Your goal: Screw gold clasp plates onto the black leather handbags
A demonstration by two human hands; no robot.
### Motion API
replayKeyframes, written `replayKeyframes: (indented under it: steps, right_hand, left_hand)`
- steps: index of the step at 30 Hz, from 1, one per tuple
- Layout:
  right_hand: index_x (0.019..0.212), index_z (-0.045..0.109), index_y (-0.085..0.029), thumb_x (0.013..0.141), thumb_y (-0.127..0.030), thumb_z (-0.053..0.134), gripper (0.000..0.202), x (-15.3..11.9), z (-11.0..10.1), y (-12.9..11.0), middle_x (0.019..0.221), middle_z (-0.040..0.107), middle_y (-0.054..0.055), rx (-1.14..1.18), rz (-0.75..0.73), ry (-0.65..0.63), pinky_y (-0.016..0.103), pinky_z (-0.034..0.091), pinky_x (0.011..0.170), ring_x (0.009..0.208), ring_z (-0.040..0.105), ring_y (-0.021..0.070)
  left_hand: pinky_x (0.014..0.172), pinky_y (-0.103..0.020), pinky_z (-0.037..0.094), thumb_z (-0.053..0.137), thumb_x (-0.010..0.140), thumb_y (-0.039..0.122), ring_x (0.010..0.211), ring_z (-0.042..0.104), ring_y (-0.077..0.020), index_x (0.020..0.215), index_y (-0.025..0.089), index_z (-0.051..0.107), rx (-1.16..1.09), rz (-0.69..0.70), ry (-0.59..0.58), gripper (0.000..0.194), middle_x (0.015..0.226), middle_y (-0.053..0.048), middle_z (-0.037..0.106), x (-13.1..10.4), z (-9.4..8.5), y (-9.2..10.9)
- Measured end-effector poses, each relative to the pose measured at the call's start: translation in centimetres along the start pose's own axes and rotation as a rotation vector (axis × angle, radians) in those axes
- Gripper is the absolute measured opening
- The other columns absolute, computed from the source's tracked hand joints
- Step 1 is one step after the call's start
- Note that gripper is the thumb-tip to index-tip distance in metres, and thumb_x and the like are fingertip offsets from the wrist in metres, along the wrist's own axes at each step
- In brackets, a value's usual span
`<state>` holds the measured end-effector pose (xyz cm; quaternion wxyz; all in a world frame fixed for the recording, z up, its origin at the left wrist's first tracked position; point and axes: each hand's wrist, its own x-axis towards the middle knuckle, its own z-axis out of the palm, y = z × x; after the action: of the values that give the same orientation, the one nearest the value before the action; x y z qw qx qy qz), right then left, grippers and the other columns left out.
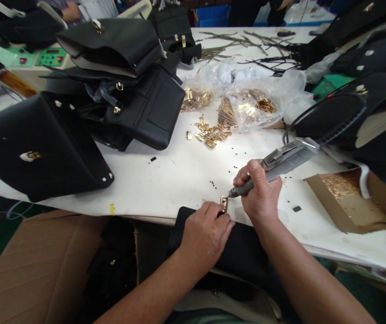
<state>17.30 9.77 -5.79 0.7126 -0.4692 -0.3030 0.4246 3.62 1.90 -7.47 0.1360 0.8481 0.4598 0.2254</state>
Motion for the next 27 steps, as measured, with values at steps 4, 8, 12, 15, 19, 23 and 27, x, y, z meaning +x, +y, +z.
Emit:
replayKeyframes:
  steps: [4,8,12,15,19,23,27]
  right_hand:
    - [0.070,0.058,-0.021,0.081,-0.046,0.079,0.035,-0.3,-0.2,0.3,0.051,0.054,-0.005,-0.070,-0.015,-0.006,0.026,0.046,0.045,0.043,0.051,0.0123]
    - [0.072,0.060,-0.021,0.082,-0.050,0.078,0.035,-0.9,-0.3,0.2,0.050,0.056,-0.004,-0.141,-0.044,-0.058,0.026,0.045,0.044,0.043,0.051,0.0131]
    - [0.070,0.061,-0.020,0.084,-0.050,0.075,0.035,-1.2,-0.5,0.1,0.052,0.059,-0.002,-0.232,-0.037,-0.161,0.027,0.045,0.046,0.044,0.053,0.0137]
    - [0.069,0.059,-0.021,0.085,-0.049,0.073,0.035,-1.0,-0.6,0.2,0.050,0.058,-0.003,-0.276,-0.047,-0.218,0.026,0.043,0.044,0.043,0.052,0.0132]
    - [0.070,0.059,-0.021,0.084,-0.048,0.072,0.033,-0.7,-0.7,0.6,0.050,0.057,-0.003,-0.307,-0.035,-0.296,0.025,0.043,0.044,0.043,0.051,0.0128]
    - [0.069,0.060,-0.020,0.083,-0.046,0.072,0.032,-0.5,-0.5,0.5,0.051,0.058,-0.002,-0.301,-0.013,-0.347,0.024,0.043,0.044,0.044,0.053,0.0129]
    - [0.065,0.058,-0.019,0.084,-0.045,0.071,0.034,-0.3,-0.1,0.2,0.049,0.057,-0.002,-0.306,0.008,-0.361,0.024,0.043,0.045,0.044,0.052,0.0121]
  left_hand:
    - [0.078,-0.037,0.058,0.060,0.098,0.023,0.097,0.065,-0.0223,0.094,0.018,0.070,0.000,-0.002,0.002,0.011,0.102,-0.007,0.069,0.1,-0.1,0.1]
    - [0.078,-0.038,0.058,0.060,0.098,0.021,0.096,0.065,-0.0226,0.092,0.018,0.070,0.001,0.001,0.017,0.011,0.102,-0.007,0.069,0.2,-0.2,0.3]
    - [0.076,-0.037,0.058,0.061,0.097,0.022,0.094,0.065,-0.0223,0.093,0.018,0.070,0.006,-0.005,0.023,0.011,0.100,-0.007,0.069,0.2,-0.2,0.3]
    - [0.076,-0.037,0.058,0.060,0.097,0.021,0.094,0.065,-0.0220,0.093,0.018,0.070,0.013,-0.015,0.025,0.012,0.100,-0.007,0.069,0.1,-0.1,0.3]
    - [0.076,-0.037,0.059,0.061,0.097,0.021,0.094,0.065,-0.0224,0.093,0.017,0.071,0.007,-0.024,0.031,0.011,0.101,-0.007,0.070,0.1,0.0,0.3]
    - [0.078,-0.037,0.059,0.060,0.097,0.021,0.095,0.065,-0.0218,0.092,0.017,0.071,-0.005,-0.029,0.046,0.012,0.101,-0.007,0.070,0.1,0.1,0.2]
    - [0.079,-0.036,0.058,0.061,0.097,0.022,0.094,0.065,-0.0210,0.091,0.018,0.071,-0.008,-0.027,0.048,0.013,0.100,-0.006,0.070,0.0,0.2,0.2]
